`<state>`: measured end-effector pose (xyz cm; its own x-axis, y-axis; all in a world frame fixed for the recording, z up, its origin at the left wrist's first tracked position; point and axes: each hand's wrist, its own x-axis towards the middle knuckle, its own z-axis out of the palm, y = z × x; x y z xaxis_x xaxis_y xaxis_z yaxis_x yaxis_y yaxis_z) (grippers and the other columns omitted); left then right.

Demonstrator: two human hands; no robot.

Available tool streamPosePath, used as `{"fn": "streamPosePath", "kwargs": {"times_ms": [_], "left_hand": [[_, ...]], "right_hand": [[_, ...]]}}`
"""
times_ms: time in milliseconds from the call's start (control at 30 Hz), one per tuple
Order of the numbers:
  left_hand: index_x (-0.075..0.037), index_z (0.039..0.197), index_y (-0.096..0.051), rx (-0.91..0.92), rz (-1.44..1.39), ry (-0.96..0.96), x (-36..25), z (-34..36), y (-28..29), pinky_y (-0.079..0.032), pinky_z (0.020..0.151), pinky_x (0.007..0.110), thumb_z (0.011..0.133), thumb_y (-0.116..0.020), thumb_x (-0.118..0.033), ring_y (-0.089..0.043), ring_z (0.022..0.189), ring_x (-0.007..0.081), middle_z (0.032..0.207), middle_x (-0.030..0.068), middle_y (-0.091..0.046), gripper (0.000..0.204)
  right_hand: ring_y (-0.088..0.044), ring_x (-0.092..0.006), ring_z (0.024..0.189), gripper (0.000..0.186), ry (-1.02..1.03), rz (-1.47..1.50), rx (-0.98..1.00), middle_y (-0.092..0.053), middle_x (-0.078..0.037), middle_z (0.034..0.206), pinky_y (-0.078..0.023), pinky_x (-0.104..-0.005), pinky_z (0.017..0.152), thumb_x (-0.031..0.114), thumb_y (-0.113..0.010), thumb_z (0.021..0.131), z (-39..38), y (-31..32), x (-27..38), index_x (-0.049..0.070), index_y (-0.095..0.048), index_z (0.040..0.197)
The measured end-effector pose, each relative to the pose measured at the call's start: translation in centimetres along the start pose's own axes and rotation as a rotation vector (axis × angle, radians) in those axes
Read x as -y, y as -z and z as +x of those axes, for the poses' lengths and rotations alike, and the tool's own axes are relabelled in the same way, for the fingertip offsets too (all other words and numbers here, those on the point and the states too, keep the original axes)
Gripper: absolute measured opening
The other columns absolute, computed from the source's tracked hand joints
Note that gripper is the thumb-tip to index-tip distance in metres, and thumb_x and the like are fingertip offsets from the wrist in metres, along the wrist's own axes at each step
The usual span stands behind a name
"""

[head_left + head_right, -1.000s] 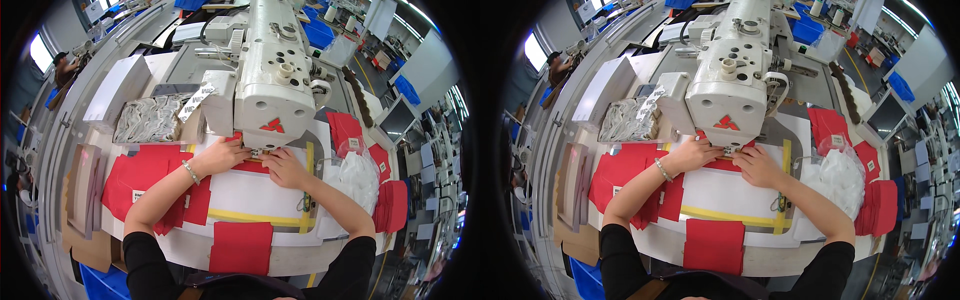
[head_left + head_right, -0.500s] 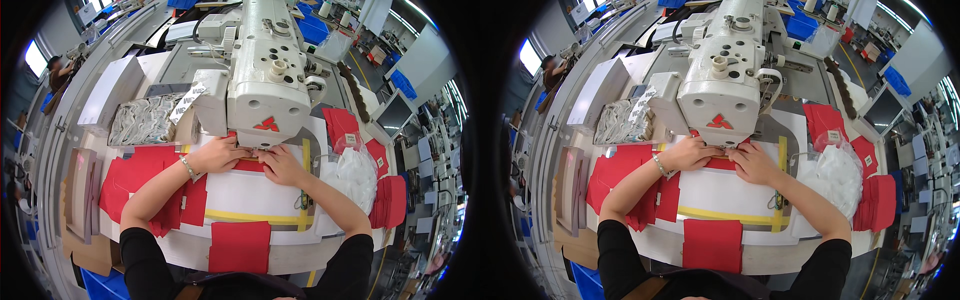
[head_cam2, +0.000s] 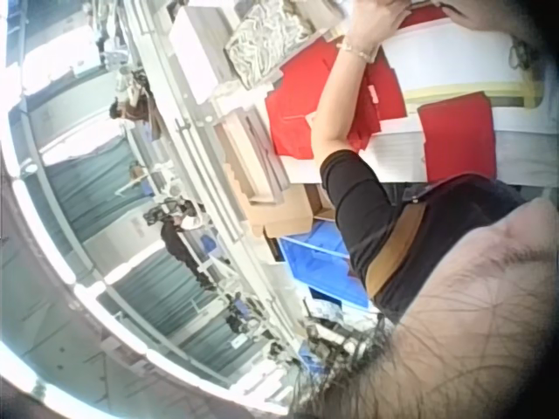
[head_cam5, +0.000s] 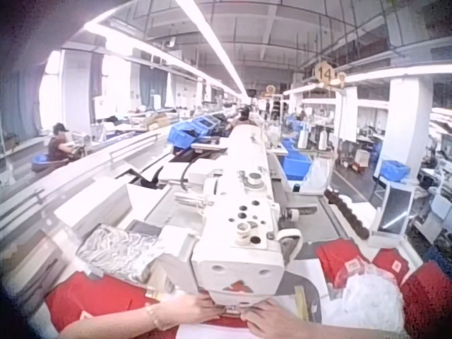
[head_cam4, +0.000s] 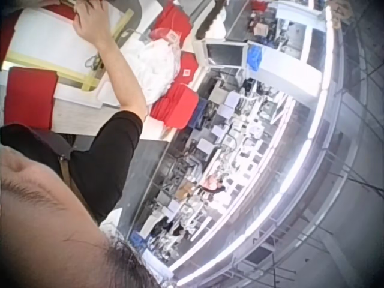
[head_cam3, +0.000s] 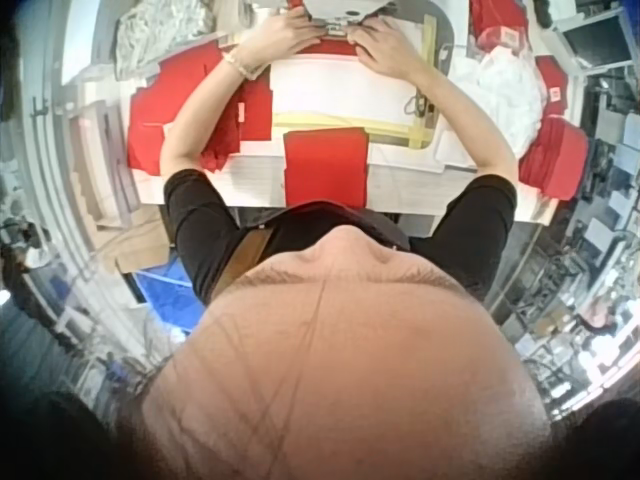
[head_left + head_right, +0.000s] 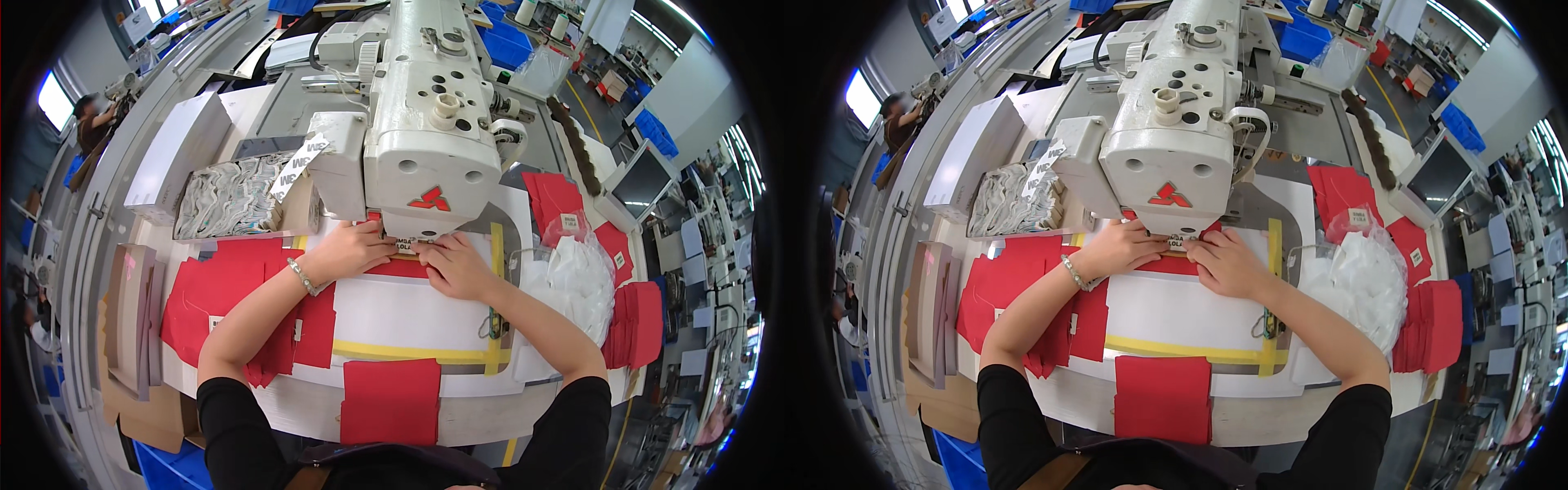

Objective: The person uses a sewing machine to attach white rectangular labels to red fabric pieces. They repeatedly pick up a red piece, place it under the presser foot, align a label, sew it in place, and then trim the excess thread with scissors before stacking the finished item.

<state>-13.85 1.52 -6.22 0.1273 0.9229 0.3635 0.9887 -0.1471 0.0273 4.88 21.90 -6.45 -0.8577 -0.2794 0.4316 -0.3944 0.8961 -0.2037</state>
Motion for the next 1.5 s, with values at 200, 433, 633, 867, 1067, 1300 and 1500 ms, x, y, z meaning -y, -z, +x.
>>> {"fn": "streamPosePath", "kwargs": {"times_ms": [200,433,633,867,1067,1300,1500], "left_hand": [[-0.024,0.112,-0.071,0.021,-0.023,0.032,-0.6,0.4,-0.1,-0.043,0.086,0.041,0.087,-0.069,-0.029,-0.060,0.108,0.0116,0.118,-0.0104,-0.068,0.026],[-0.027,0.121,-0.068,0.014,0.013,0.022,-1.0,0.9,0.3,-0.042,0.088,0.042,0.088,-0.067,-0.026,-0.061,0.107,0.0138,0.119,-0.0086,-0.068,0.033],[-0.027,0.121,-0.068,-0.007,0.007,0.021,-1.1,1.1,0.2,-0.042,0.089,0.041,0.088,-0.066,-0.025,-0.061,0.106,0.0148,0.121,-0.0083,-0.068,0.034],[-0.026,0.122,-0.068,0.014,0.091,-0.013,-1.5,1.1,0.9,-0.037,0.090,0.042,0.088,-0.066,-0.025,-0.057,0.110,0.0147,0.125,-0.0078,-0.066,0.034],[-0.027,0.123,-0.067,0.141,0.011,0.128,-1.8,0.7,0.3,-0.035,0.097,0.046,0.091,-0.063,-0.024,-0.056,0.114,0.0133,0.125,-0.0105,-0.065,0.033],[-0.023,0.123,-0.068,0.223,-0.102,0.229,-1.0,1.9,0.9,-0.044,0.088,0.044,0.091,-0.062,-0.017,-0.060,0.106,0.0218,0.115,-0.0006,-0.068,0.034],[-0.025,0.126,-0.068,0.128,-0.076,0.146,0.8,1.3,-0.7,-0.052,0.071,0.040,0.090,-0.064,-0.018,-0.066,0.077,0.0294,0.087,0.0115,-0.071,0.037]], "right_hand": [[-0.058,-0.0225,0.101,0.027,0.004,-0.008,-0.002,-0.067,-0.004,0.116,-0.041,-0.0386,0.087,0.011,-0.065,0.079,0.0,-0.1,0.0,0.008,-0.059,0.105],[-0.057,-0.0223,0.100,0.024,0.002,0.006,-0.012,-0.067,-0.004,0.116,-0.041,-0.0389,0.087,0.013,-0.066,0.080,0.1,0.2,0.2,0.010,-0.059,0.103],[-0.057,-0.0223,0.099,0.022,0.016,-0.012,-0.039,-0.067,-0.002,0.114,-0.042,-0.0387,0.087,0.013,-0.066,0.080,0.1,0.1,0.2,0.010,-0.060,0.101],[-0.056,-0.0222,0.098,0.021,0.029,-0.029,-0.048,-0.067,-0.001,0.114,-0.041,-0.0381,0.088,0.013,-0.066,0.079,0.0,0.0,0.4,0.010,-0.061,0.099],[-0.055,-0.0224,0.095,0.017,0.099,-0.077,-0.140,-0.065,-0.002,0.103,-0.041,-0.0379,0.085,0.012,-0.066,0.077,-0.2,0.3,0.4,0.010,-0.060,0.093],[-0.053,-0.0230,0.083,0.012,0.016,-0.068,-0.175,-0.053,-0.004,0.080,-0.040,-0.0365,0.075,0.010,-0.066,0.074,0.2,0.1,-1.4,0.010,-0.057,0.082],[-0.052,-0.0225,0.081,0.013,-0.011,-0.065,-0.245,-0.053,-0.003,0.078,-0.041,-0.0363,0.073,0.010,-0.068,0.073,0.9,0.0,-2.3,0.010,-0.055,0.078]]}}
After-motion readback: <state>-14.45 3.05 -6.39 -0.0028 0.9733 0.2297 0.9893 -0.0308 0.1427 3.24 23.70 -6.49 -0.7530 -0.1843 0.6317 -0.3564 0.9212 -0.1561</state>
